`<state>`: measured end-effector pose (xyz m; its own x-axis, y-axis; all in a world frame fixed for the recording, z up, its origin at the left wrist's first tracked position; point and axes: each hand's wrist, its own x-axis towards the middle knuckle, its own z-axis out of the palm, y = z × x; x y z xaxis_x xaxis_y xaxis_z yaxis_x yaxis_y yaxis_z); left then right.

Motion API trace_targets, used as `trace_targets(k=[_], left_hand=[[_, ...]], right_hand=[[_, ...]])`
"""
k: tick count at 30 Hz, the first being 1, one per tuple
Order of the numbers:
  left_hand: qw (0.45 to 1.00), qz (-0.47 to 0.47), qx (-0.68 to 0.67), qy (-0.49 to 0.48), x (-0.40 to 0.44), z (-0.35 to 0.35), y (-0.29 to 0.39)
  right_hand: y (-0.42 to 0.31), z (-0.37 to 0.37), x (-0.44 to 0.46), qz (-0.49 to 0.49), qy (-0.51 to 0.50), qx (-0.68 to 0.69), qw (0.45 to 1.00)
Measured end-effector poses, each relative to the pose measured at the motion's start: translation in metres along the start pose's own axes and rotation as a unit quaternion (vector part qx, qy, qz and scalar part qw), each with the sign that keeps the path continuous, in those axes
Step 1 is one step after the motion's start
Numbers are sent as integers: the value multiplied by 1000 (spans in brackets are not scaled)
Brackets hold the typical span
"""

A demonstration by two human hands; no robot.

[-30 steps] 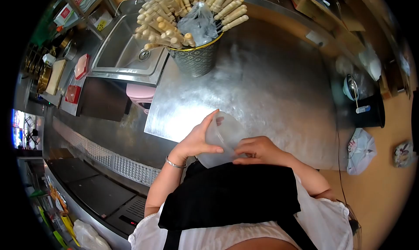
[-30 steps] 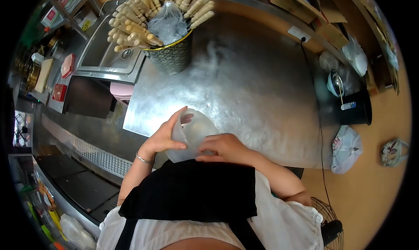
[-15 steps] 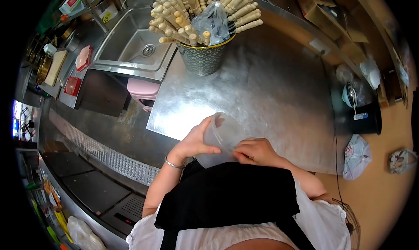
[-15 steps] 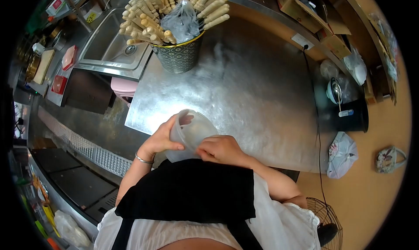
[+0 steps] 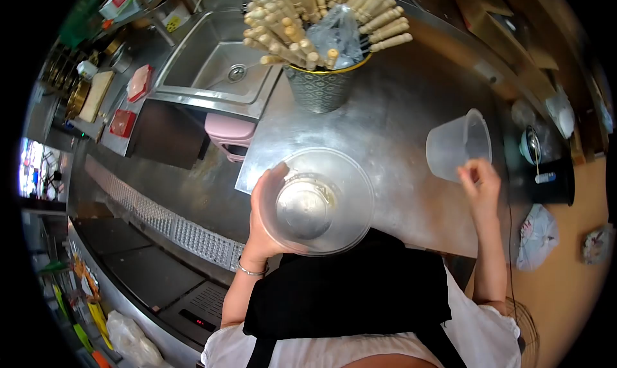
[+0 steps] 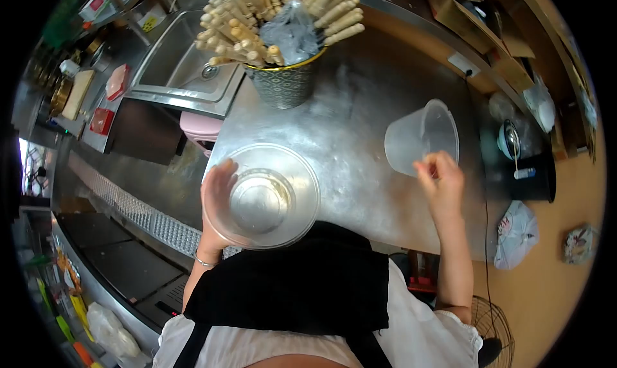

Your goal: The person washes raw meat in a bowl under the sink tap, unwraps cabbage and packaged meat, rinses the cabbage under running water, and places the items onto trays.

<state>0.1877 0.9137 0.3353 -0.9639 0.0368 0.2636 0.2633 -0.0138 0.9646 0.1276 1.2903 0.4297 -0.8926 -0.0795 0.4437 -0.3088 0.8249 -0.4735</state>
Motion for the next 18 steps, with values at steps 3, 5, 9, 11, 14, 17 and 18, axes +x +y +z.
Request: trace_targets(k=[3, 5, 9, 11, 14, 17, 18], left_hand=[[995, 52, 29, 77, 2, -2, 16], [989, 92, 12, 118, 3, -2, 25], [980, 90, 92, 150, -11, -15, 35], [969, 69, 64, 230, -16, -7, 39], [965, 88, 53, 241, -33, -15, 38], [950, 52, 69, 301, -39, -10, 37], [922, -8, 68, 382, -40, -7, 36]], right_hand=[[30, 32, -21, -35, -82, -49, 995], [38, 47, -26, -30, -138, -68, 988], [79, 81, -13, -162, -110, -152, 969], [92, 86, -4, -225, -75, -151, 960], [73, 83, 6, -254, -46, -159, 953], [58, 84, 4, -285, -39, -129, 949], [56, 83, 3, -297, -35, -111, 948]])
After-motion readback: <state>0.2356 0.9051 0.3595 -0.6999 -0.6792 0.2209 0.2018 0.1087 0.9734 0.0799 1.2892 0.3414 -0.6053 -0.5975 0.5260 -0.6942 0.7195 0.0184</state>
